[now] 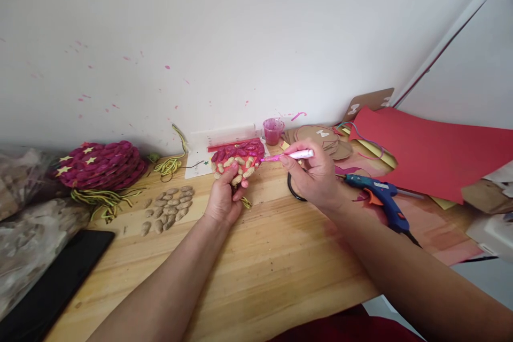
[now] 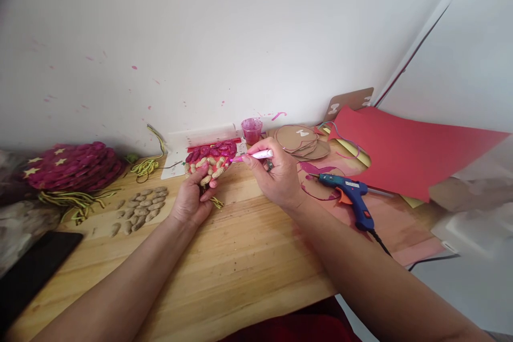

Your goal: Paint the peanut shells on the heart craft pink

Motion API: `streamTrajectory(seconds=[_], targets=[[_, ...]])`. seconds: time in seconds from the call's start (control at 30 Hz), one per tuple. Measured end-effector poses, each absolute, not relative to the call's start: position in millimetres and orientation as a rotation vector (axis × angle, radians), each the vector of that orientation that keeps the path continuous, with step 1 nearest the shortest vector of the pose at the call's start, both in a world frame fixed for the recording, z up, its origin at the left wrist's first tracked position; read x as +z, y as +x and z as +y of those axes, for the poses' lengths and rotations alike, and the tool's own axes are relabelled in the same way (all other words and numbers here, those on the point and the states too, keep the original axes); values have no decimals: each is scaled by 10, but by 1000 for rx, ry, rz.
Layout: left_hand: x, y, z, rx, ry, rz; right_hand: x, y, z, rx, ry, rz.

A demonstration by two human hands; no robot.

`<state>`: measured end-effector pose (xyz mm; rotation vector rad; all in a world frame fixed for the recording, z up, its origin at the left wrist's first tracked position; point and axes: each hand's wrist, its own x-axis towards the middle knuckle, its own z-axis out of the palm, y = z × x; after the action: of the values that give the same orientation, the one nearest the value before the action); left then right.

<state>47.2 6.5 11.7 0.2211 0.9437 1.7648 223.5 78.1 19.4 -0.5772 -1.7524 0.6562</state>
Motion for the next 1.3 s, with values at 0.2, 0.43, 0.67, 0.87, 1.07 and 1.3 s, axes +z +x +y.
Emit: streamTrajectory(seconds=[0.2, 0.43, 0.67, 0.87, 1.07, 1.3], targets=[[130, 472, 64, 1762, 188, 957, 176, 2229, 803, 702, -572, -1717], [124, 475, 64, 1754, 193, 963, 150, 2228, 826, 728, -575, -1698], [83, 501, 57, 1818, 283, 1010, 290, 2213, 685, 480, -506, -1860], [51, 548, 37, 1863, 400, 1075, 295, 2213, 643, 379, -519, -1942], [67, 586, 24, 1874, 428, 1120, 301, 2201, 598, 344, -541, -2000], [54, 569, 28, 1891, 414, 1133, 310, 2211, 610, 381, -526, -1984]])
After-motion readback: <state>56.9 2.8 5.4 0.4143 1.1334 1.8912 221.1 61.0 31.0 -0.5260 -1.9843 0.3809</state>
